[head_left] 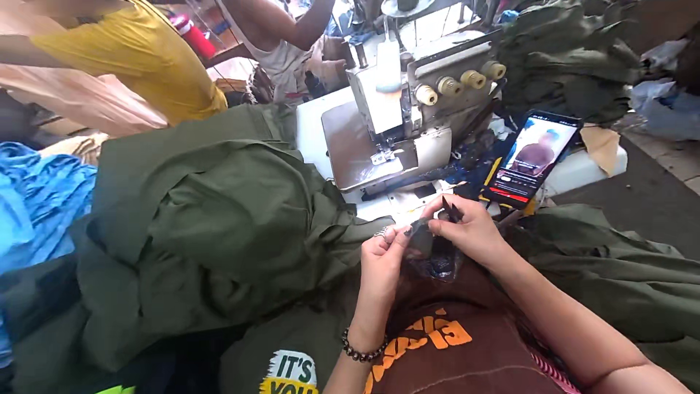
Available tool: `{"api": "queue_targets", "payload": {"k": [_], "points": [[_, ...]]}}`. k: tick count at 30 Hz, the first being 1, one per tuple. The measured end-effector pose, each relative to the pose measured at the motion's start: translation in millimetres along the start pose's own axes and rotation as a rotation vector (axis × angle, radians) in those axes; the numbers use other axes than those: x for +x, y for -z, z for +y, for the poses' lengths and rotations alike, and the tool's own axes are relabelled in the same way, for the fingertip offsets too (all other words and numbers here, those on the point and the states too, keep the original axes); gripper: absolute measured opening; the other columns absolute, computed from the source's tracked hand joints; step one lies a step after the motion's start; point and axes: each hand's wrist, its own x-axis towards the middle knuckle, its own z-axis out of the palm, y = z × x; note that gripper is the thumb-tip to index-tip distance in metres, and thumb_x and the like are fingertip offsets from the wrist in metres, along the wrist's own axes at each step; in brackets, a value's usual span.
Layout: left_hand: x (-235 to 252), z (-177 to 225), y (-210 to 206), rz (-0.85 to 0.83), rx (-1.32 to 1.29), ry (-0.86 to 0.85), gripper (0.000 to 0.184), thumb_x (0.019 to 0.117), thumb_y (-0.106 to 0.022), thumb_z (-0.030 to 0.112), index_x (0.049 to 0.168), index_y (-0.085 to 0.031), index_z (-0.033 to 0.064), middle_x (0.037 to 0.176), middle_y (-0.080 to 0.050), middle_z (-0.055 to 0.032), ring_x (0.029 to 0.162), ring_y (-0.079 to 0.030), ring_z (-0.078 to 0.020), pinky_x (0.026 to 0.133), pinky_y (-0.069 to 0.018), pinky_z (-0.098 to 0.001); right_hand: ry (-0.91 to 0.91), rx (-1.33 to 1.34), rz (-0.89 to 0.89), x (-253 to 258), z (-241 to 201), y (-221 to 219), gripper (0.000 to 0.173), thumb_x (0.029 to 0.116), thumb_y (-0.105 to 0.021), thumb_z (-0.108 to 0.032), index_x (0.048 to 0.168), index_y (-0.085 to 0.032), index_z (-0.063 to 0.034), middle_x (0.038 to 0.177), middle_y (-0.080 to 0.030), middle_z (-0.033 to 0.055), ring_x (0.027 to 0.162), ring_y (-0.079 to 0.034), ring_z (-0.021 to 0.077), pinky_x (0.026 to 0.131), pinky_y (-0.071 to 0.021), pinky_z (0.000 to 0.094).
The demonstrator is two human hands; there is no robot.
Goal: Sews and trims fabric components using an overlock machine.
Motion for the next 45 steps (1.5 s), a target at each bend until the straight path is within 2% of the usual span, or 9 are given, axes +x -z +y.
{"api": "queue_targets", "payload": {"k": [4,8,13,16,19,24,29,35,45], "points": [[2,2,2,-0.143,-0.307,-0.061,0.041,0.1079,-0.048,0.034,0.101,-0.075,0.0041,0.112,-0.074,-0.0097,0.112,-0.068,-0.0175,0.099,-0.0541,-0.0339,0.133,0.172,0.064,4,1,-2,0.004,0.0921,-0.071,-0.010,0.095,-0.072,-0.0071,0.097,-0.067,-0.0016,0.075,-0.060,0.0008,0.064,-0.0530,0.0163],[4,-4,-13,-0.083,-0.627,0.130,0.022,0.0949,-0.067,0.002,0.117,-0.066,0.0013,0.107,-0.073,-0.0142,0.092,-0.073,-0.0202,0.083,-0.0617,-0.0356,0.313,0.022,0.139,4,0,-13,0.008,0.0970,-0.067,-0.010,0.098,-0.075,-0.0073,0.107,-0.063,0.0017,0.100,-0.062,0.0066,0.085,-0.0567,0.0210],[3,-12,-22,0.097,-0.429,0.054,0.016,0.0816,-0.075,-0.010,0.092,-0.069,0.0000,0.089,-0.073,-0.0095,0.077,-0.071,-0.0127,0.071,-0.0609,-0.0284,0.492,-0.155,0.213,1,10,-26,0.012,0.0991,-0.064,-0.009,0.097,-0.075,-0.0086,0.114,-0.065,0.0060,0.114,-0.059,0.0138,0.100,-0.0501,0.0304],[7,-12,7,0.013,-0.012,-0.212,0.016,0.0797,-0.080,0.000,0.085,-0.066,0.0066,0.106,-0.071,-0.0072,0.101,-0.068,-0.0136,0.085,-0.0587,-0.0290,0.361,0.021,0.052,1,6,-13,0.009,0.1022,-0.058,-0.009,0.102,-0.067,-0.0086,0.112,-0.069,0.0015,0.111,-0.066,0.0102,0.095,-0.0572,0.0283],[7,7,27,-0.136,0.237,-0.287,0.018,0.0855,-0.074,0.004,0.093,-0.059,0.0116,0.097,-0.071,-0.0002,0.101,-0.070,-0.0135,0.096,-0.0573,-0.0363,0.183,0.140,-0.092,-1,7,-4,0.010,0.1005,-0.058,-0.007,0.107,-0.064,-0.0118,0.101,-0.070,-0.0066,0.095,-0.066,0.0009,0.086,-0.0566,0.0213],[6,24,57,-0.365,0.422,-0.395,0.030,0.0888,-0.080,0.019,0.108,-0.057,0.0175,0.101,-0.065,0.0083,0.096,-0.063,0.0004,0.087,-0.0556,-0.0203,0.012,0.378,-0.211,1,13,2,0.016,0.0968,-0.065,-0.007,0.110,-0.068,-0.0148,0.100,-0.069,-0.0039,0.092,-0.066,0.0055,0.084,-0.0582,0.0247],[0,17,71,-0.311,1.223,-0.587,0.010,0.0945,-0.069,0.017,0.103,-0.073,0.0142,0.100,-0.069,-0.0114,0.082,-0.069,-0.0243,0.065,-0.0581,-0.0407,0.018,0.266,-0.370,1,17,14,0.010,0.0984,-0.065,-0.014,0.101,-0.072,-0.0083,0.097,-0.072,-0.0048,0.091,-0.067,0.0016,0.083,-0.0566,0.0208],[0,13,81,-0.031,0.823,-0.575,0.014,0.0880,-0.080,0.028,0.086,-0.074,0.0159,0.096,-0.073,0.0043,0.097,-0.066,-0.0072,0.087,-0.0517,-0.0307,0.124,-0.270,-0.488,-7,20,10,0.039,0.0841,-0.080,-0.043,0.107,-0.067,-0.0142,0.101,-0.065,-0.0020,0.096,-0.061,0.0065,0.082,-0.0537,0.0310],[-9,9,79,0.107,0.540,-0.514,0.019,0.0803,-0.085,0.015,0.084,-0.067,0.0185,0.090,-0.070,0.0074,0.088,-0.068,-0.0049,0.077,-0.0593,-0.0219,0.275,-0.225,-0.260,-16,21,-1,0.015,0.0966,-0.063,-0.017,0.094,-0.071,-0.0051,0.088,-0.068,-0.0005,0.083,-0.062,-0.0031,0.074,-0.0515,0.0123]]}}
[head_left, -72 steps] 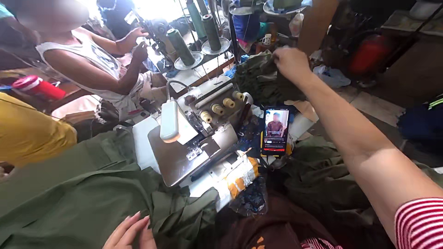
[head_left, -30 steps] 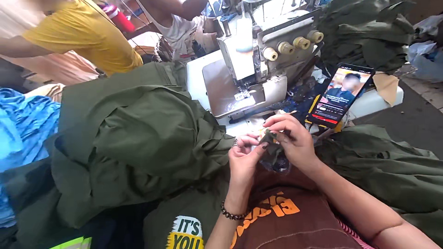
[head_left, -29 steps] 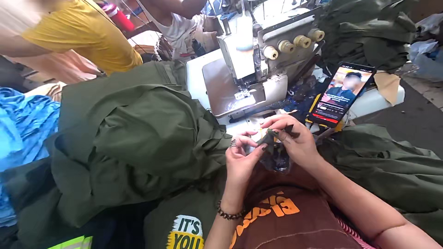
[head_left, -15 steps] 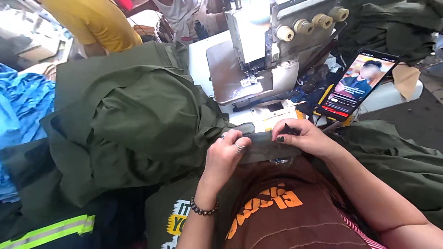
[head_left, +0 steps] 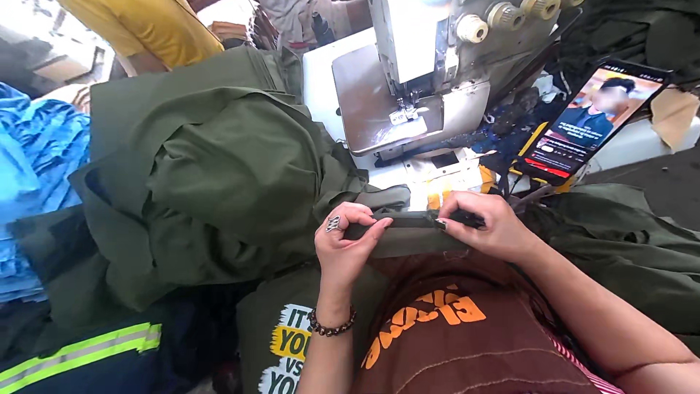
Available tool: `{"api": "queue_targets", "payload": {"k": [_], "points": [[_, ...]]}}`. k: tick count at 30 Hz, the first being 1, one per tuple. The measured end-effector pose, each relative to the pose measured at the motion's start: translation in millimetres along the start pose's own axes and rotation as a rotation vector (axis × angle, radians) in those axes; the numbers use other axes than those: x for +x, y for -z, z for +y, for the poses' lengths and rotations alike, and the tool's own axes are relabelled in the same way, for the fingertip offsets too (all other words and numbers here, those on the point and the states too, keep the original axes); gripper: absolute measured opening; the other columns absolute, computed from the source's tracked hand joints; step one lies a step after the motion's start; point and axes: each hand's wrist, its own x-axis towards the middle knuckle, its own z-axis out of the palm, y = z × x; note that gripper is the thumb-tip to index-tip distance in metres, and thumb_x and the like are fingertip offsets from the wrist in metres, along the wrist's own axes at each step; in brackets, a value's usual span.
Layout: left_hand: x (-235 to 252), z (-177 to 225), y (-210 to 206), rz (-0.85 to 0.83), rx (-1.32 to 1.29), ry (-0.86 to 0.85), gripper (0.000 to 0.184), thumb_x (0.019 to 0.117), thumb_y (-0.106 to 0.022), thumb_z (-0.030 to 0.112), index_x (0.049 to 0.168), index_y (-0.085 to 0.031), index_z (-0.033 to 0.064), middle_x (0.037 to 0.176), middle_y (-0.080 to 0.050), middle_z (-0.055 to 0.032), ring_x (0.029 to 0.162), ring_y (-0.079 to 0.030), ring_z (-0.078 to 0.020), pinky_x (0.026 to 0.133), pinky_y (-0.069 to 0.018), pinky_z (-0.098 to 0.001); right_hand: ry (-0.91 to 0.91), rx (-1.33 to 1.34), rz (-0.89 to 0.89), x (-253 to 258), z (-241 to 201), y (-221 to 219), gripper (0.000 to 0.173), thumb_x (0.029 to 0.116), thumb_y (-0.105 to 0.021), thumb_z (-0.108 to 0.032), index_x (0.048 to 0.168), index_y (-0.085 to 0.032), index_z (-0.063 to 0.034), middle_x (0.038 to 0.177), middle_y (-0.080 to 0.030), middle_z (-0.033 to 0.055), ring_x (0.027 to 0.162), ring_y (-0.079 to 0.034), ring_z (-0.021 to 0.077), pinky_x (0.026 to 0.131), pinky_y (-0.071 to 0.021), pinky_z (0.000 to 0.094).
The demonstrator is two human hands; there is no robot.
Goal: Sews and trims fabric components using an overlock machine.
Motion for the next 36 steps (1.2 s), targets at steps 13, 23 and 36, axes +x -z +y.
{"api": "queue_targets", "payload": {"k": [13,23,36], "points": [[6,13,42,-0.417,0.448,-0.055,0.028,0.0934,-0.074,0.028,0.114,-0.074,0.0085,0.097,-0.074,-0.0029,0.090,-0.068,-0.0105,0.084,-0.0556,-0.0306,-0.112,0.060,-0.305,9,13,-12,0.027,0.0996,-0.064,-0.017,0.122,-0.069,-0.0040,0.084,-0.068,0.0052,0.070,-0.062,0.0044,0.068,-0.0547,0.0196],[47,-1,55,-0.559,0.934,-0.008,0.013,0.0907,-0.076,0.014,0.096,-0.075,0.0029,0.115,-0.069,-0.0145,0.080,-0.072,-0.0296,0.065,-0.0594,-0.0510,0.168,-0.095,-0.271,94,45,-63,0.011,0.0889,-0.072,-0.005,0.097,-0.072,0.0012,0.114,-0.070,0.0151,0.106,-0.067,0.0233,0.094,-0.0546,0.0382],[58,39,74,-0.264,0.628,-0.236,0.007,0.0838,-0.078,0.010,0.086,-0.073,0.0055,0.099,-0.067,-0.0050,0.090,-0.065,-0.0076,0.077,-0.0552,-0.0212,0.124,-0.111,0.089,90,-1,-47,0.009,0.0855,-0.072,-0.010,0.092,-0.071,-0.0047,0.090,-0.068,0.0047,0.083,-0.064,0.0068,0.076,-0.0541,0.0203]]}}
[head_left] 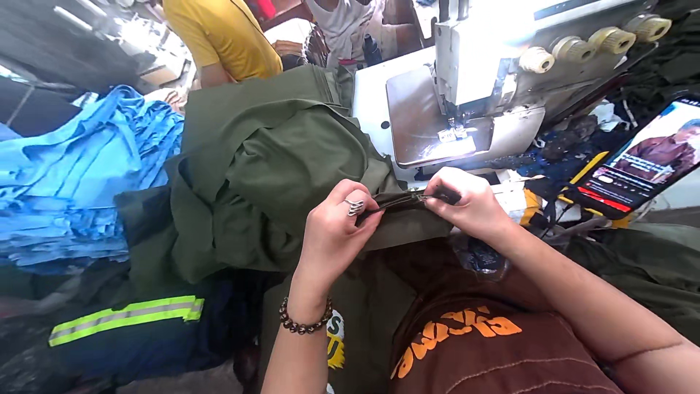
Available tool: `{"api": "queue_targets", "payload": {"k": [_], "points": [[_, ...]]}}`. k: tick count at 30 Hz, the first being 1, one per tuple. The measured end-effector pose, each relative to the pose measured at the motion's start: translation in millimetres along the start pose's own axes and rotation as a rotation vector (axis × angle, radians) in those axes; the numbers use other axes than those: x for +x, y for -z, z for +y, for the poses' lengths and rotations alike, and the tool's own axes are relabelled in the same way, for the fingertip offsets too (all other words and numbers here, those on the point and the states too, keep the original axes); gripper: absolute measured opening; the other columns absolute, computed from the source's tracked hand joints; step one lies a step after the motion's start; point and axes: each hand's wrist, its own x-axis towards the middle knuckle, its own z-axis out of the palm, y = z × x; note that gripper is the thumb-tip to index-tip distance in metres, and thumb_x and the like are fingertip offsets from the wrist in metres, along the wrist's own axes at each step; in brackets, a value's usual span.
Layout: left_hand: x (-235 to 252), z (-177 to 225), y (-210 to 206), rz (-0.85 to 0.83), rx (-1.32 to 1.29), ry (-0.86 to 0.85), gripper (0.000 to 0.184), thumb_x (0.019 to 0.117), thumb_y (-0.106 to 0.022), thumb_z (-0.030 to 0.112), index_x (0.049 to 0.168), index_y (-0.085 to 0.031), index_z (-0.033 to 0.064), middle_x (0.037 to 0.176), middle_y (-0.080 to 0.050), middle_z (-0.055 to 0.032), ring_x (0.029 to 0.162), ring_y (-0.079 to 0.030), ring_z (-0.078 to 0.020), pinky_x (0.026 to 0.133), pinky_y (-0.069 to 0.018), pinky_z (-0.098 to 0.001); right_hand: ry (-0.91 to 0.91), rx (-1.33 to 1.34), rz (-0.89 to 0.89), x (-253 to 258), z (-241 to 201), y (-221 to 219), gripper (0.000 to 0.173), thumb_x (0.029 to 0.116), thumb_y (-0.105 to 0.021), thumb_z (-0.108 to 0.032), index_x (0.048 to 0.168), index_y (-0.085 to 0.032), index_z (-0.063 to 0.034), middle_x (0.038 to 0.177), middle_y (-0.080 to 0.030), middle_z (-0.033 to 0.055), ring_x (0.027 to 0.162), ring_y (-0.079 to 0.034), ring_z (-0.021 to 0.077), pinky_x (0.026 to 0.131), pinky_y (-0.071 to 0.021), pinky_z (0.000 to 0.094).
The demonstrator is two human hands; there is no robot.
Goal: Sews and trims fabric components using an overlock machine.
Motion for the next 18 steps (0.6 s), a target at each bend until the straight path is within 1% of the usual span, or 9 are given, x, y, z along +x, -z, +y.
{"api": "queue_targets", "payload": {"k": [4,6,8,9,10,12,14,17,18], "points": [[2,5,3,0.038,0.071,-0.064,0.004,0.0870,-0.075,0.006,0.090,-0.073,0.0039,0.098,-0.068,-0.0084,0.088,-0.067,-0.0133,0.075,-0.0567,-0.0267,-0.020,-0.080,0.073,0,-9,0,0.012,0.0835,-0.074,-0.010,0.090,-0.068,-0.0032,0.084,-0.065,0.0056,0.074,-0.062,0.0076,0.068,-0.0530,0.0204],[5,9,4,0.062,0.157,-0.117,0.011,0.0922,-0.072,0.007,0.103,-0.074,0.0047,0.096,-0.067,-0.0116,0.080,-0.067,-0.0189,0.066,-0.0546,-0.0322,-0.042,-0.117,0.105,-2,-12,-1,0.016,0.0825,-0.075,-0.010,0.093,-0.066,-0.0030,0.081,-0.065,0.0052,0.070,-0.061,0.0082,0.064,-0.0529,0.0219],[10,14,3,0.078,0.303,-0.147,0.024,0.0962,-0.069,0.010,0.120,-0.073,0.0071,0.093,-0.063,-0.0132,0.075,-0.062,-0.0243,0.060,-0.0499,-0.0354,-0.062,-0.149,0.126,-3,-11,0,0.022,0.0837,-0.075,-0.009,0.103,-0.067,-0.0032,0.083,-0.067,0.0055,0.070,-0.064,0.0102,0.065,-0.0556,0.0250],[16,16,2,0.088,0.376,-0.141,0.024,0.0964,-0.069,0.012,0.119,-0.074,0.0072,0.091,-0.062,-0.0144,0.073,-0.061,-0.0273,0.058,-0.0483,-0.0376,-0.056,-0.163,0.144,-4,-9,0,0.025,0.0850,-0.074,-0.008,0.108,-0.069,-0.0028,0.084,-0.067,0.0063,0.071,-0.064,0.0123,0.066,-0.0553,0.0274],[23,18,1,0.094,0.427,-0.115,0.019,0.0963,-0.070,0.014,0.113,-0.075,0.0066,0.091,-0.062,-0.0158,0.075,-0.062,-0.0306,0.059,-0.0486,-0.0406,-0.041,-0.191,0.165,-4,-7,2,0.023,0.0874,-0.073,-0.009,0.110,-0.071,-0.0034,0.088,-0.070,0.0073,0.075,-0.066,0.0139,0.069,-0.0565,0.0295],[43,20,-3,0.079,0.398,-0.032,0.013,0.0968,-0.068,0.014,0.104,-0.074,0.0049,0.101,-0.064,-0.0180,0.091,-0.064,-0.0355,0.073,-0.0522,-0.0480,-0.013,-0.240,0.204,-3,-1,6,0.015,0.0924,-0.069,-0.010,0.104,-0.076,-0.0039,0.095,-0.074,0.0099,0.085,-0.071,0.0175,0.078,-0.0588,0.0334],[69,17,-13,0.049,0.203,0.017,0.012,0.0981,-0.063,0.009,0.107,-0.070,0.0040,0.114,-0.065,-0.0158,0.105,-0.064,-0.0311,0.087,-0.0524,-0.0487,-0.068,-0.256,0.229,-2,4,12,0.014,0.0954,-0.067,-0.013,0.102,-0.076,-0.0038,0.096,-0.074,0.0107,0.087,-0.072,0.0184,0.079,-0.0591,0.0364],[117,-4,-57,0.058,-0.146,0.110,0.014,0.0992,-0.056,0.004,0.109,-0.066,0.0021,0.107,-0.068,-0.0110,0.100,-0.066,-0.0179,0.089,-0.0545,-0.0371,-0.286,-0.167,0.258,1,13,24,0.016,0.0959,-0.069,-0.017,0.103,-0.074,-0.0029,0.092,-0.072,0.0100,0.081,-0.069,0.0173,0.075,-0.0570,0.0404],[133,-11,-76,0.054,-0.198,0.171,0.014,0.0986,-0.057,0.005,0.107,-0.068,0.0015,0.105,-0.069,-0.0111,0.099,-0.067,-0.0183,0.089,-0.0544,-0.0388,-0.362,-0.111,0.248,0,18,29,0.015,0.0964,-0.070,-0.018,0.103,-0.073,-0.0044,0.089,-0.071,0.0076,0.079,-0.067,0.0145,0.073,-0.0560,0.0391]]}}
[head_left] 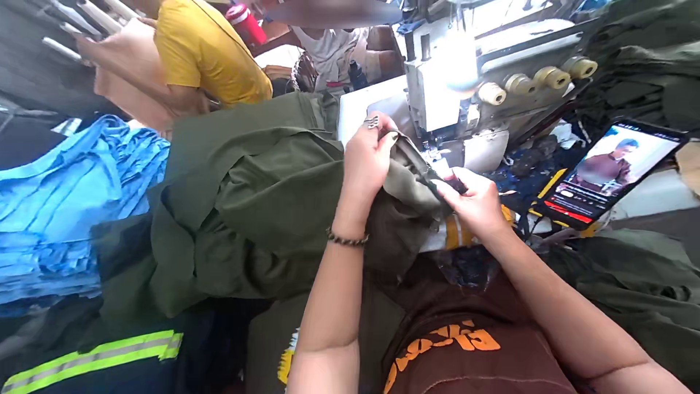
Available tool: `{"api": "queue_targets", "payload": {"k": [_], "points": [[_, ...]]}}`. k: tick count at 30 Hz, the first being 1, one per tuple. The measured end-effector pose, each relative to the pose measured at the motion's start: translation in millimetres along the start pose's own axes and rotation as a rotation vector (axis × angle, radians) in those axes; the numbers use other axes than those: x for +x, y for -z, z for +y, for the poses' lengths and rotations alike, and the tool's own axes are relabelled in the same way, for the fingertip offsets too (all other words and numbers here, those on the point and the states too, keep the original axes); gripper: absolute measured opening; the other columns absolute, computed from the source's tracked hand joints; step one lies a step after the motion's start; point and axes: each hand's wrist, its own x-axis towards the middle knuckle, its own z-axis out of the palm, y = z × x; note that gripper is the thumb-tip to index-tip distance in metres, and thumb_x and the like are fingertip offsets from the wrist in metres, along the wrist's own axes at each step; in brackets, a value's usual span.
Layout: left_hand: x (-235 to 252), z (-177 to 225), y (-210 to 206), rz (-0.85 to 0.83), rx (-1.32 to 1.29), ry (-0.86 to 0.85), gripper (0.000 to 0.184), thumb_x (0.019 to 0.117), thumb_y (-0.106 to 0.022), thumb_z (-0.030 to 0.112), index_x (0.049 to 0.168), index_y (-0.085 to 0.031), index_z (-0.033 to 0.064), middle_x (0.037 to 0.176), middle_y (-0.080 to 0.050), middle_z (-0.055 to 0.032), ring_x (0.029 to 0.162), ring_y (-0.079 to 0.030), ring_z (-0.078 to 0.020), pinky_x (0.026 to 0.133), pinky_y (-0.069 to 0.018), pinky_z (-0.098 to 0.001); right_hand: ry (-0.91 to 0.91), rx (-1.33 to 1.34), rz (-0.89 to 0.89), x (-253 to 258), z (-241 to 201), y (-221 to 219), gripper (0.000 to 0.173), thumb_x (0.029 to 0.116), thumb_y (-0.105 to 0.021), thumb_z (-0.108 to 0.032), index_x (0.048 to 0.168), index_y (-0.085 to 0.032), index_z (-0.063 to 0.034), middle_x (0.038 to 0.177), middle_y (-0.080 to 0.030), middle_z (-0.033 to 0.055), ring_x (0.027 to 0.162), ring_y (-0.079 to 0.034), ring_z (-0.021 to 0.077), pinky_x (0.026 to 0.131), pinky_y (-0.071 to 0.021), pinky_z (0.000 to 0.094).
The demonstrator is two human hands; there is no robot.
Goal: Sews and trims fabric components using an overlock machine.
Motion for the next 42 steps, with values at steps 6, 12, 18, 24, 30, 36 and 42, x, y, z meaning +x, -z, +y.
{"api": "queue_targets", "payload": {"k": [6,12,18,24,30,36,42], "points": [[-14,15,-38,-0.152,0.126,0.223,0.035,0.0847,-0.079,0.011,0.115,-0.062,0.0089,0.084,-0.066,-0.0104,0.080,-0.063,-0.0316,0.074,-0.0500,-0.0555,-0.327,0.396,-0.177,-30,30,19,0.008,0.0941,-0.070,-0.015,0.095,-0.073,-0.0076,0.081,-0.068,-0.0051,0.074,-0.063,-0.0011,0.070,-0.0542,0.0193],[17,3,-59,-0.081,0.139,0.351,0.045,0.0817,-0.076,0.013,0.122,-0.058,0.0049,0.091,-0.068,-0.0065,0.089,-0.066,-0.0234,0.084,-0.0497,-0.0511,-0.410,0.535,-0.066,-23,20,16,0.005,0.0929,-0.069,-0.008,0.093,-0.073,-0.0070,0.076,-0.070,-0.0026,0.069,-0.065,0.0029,0.065,-0.0558,0.0222],[38,-7,-63,-0.044,0.132,0.342,0.036,0.0806,-0.077,0.009,0.112,-0.062,0.0032,0.102,-0.070,-0.0110,0.100,-0.066,-0.0259,0.091,-0.0484,-0.0515,-0.290,0.468,0.008,-14,19,7,0.005,0.0916,-0.071,-0.007,0.096,-0.073,-0.0061,0.079,-0.070,-0.0027,0.071,-0.065,0.0011,0.068,-0.0565,0.0196],[47,-12,-63,-0.076,0.128,0.348,0.033,0.0799,-0.079,0.012,0.109,-0.065,0.0046,0.099,-0.071,-0.0114,0.097,-0.068,-0.0263,0.088,-0.0513,-0.0518,-0.267,0.444,0.024,-14,17,4,0.005,0.0913,-0.072,-0.006,0.096,-0.073,-0.0056,0.077,-0.070,-0.0032,0.068,-0.064,-0.0009,0.065,-0.0547,0.0166],[31,-10,-41,0.017,0.093,0.165,0.037,0.0836,-0.080,0.012,0.117,-0.067,0.0016,0.124,-0.065,-0.0183,0.119,-0.060,-0.0349,0.100,-0.0453,-0.0579,-0.433,0.415,-0.022,6,11,7,0.004,0.0939,-0.071,-0.009,0.091,-0.071,-0.0055,0.068,-0.065,-0.0011,0.055,-0.059,0.0047,0.055,-0.0529,0.0219],[-30,-18,1,-0.391,-0.016,-0.394,0.036,0.0835,-0.077,0.012,0.119,-0.070,0.0102,0.135,-0.062,-0.0072,0.135,-0.051,-0.0230,0.117,-0.0326,-0.0545,-0.609,0.521,-0.097,19,4,16,0.009,0.0961,-0.070,-0.010,0.091,-0.069,-0.0022,0.067,-0.063,0.0011,0.053,-0.059,0.0069,0.054,-0.0535,0.0220],[-37,-5,-12,-0.244,0.146,-0.616,0.021,0.1029,-0.061,0.020,0.097,-0.076,0.0058,0.100,-0.074,-0.0085,0.107,-0.068,-0.0225,0.111,-0.0414,-0.0495,-0.255,0.081,-0.096,9,4,34,0.015,0.1011,-0.062,-0.010,0.107,-0.072,-0.0010,0.100,-0.073,0.0089,0.084,-0.071,0.0163,0.082,-0.0602,0.0364]]}}
